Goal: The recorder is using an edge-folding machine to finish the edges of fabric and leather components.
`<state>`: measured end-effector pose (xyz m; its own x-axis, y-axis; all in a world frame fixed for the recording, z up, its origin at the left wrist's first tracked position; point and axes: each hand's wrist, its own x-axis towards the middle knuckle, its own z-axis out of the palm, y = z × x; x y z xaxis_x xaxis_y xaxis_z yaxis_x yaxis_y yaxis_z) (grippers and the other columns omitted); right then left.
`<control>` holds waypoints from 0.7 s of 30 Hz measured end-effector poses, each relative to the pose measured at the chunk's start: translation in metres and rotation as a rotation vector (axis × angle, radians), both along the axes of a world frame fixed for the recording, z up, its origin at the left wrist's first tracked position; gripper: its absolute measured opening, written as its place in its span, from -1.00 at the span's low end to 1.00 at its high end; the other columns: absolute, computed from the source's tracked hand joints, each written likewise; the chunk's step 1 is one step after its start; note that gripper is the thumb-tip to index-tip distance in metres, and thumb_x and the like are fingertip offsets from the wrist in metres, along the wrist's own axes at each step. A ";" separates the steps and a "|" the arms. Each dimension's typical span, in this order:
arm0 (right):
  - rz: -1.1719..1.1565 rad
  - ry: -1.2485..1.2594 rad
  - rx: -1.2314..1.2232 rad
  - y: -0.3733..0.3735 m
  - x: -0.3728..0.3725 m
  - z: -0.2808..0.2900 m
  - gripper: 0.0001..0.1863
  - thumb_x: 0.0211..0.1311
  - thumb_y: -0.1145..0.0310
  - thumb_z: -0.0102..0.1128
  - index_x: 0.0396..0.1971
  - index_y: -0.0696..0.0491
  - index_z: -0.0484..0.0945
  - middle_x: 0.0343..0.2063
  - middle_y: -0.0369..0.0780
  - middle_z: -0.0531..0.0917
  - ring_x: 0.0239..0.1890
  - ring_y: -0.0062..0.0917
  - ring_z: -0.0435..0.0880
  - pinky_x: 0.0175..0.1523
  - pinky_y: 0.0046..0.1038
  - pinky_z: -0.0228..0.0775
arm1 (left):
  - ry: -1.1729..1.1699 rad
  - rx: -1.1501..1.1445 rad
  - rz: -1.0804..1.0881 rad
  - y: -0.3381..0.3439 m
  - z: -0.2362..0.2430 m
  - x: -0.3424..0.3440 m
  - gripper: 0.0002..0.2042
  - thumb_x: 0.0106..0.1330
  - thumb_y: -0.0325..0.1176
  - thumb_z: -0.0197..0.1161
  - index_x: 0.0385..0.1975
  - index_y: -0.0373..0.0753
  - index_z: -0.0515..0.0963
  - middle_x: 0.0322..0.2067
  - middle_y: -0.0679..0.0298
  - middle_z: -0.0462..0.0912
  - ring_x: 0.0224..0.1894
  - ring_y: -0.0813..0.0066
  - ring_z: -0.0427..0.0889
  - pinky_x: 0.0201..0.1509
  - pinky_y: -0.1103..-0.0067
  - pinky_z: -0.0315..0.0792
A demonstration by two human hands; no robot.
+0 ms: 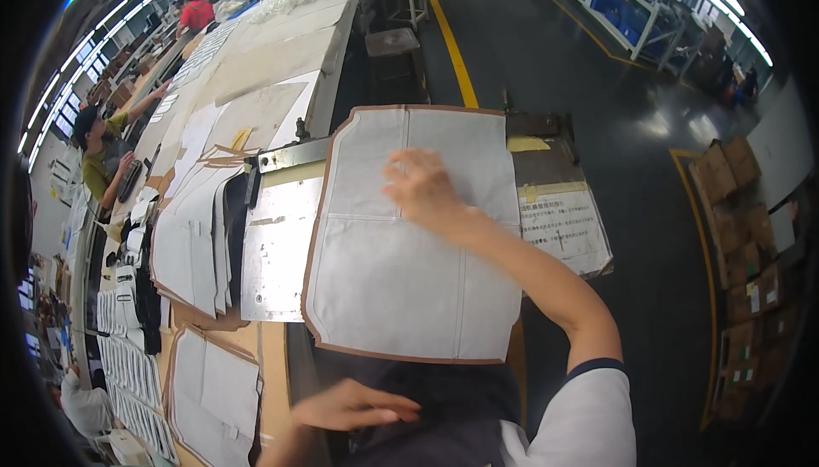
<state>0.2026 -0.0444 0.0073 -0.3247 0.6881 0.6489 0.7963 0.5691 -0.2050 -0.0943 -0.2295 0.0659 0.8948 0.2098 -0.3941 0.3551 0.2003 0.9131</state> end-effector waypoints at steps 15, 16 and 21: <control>-0.032 -0.210 -0.304 -0.026 0.041 -0.010 -0.34 0.51 -0.09 0.01 0.39 0.06 0.41 0.48 0.04 0.25 0.58 -0.07 0.07 0.57 0.15 -0.19 | 0.004 1.747 0.449 0.247 -0.065 0.119 -0.59 0.39 -0.25 0.32 0.18 -0.26 0.57 0.30 0.08 0.54 0.41 0.10 0.42 0.42 0.19 0.31; -0.104 -0.182 -0.277 -0.021 0.050 -0.010 -0.34 0.51 -0.09 0.02 0.40 0.05 0.40 0.49 0.04 0.24 0.59 -0.07 0.06 0.57 0.15 -0.21 | 0.003 1.743 0.444 0.247 -0.065 0.120 -0.59 0.39 -0.25 0.32 0.18 -0.26 0.57 0.30 0.08 0.54 0.41 0.10 0.42 0.42 0.19 0.31; -0.091 -0.175 -0.326 -0.023 0.056 -0.014 -0.35 0.52 -0.06 0.03 0.44 0.01 0.36 0.51 0.04 0.20 0.59 -0.06 0.04 0.59 0.14 -0.24 | 0.121 1.702 0.428 0.236 -0.069 0.119 -0.50 0.49 -0.09 0.21 0.30 -0.27 0.50 0.40 0.05 0.42 0.52 0.12 0.26 0.55 0.09 0.08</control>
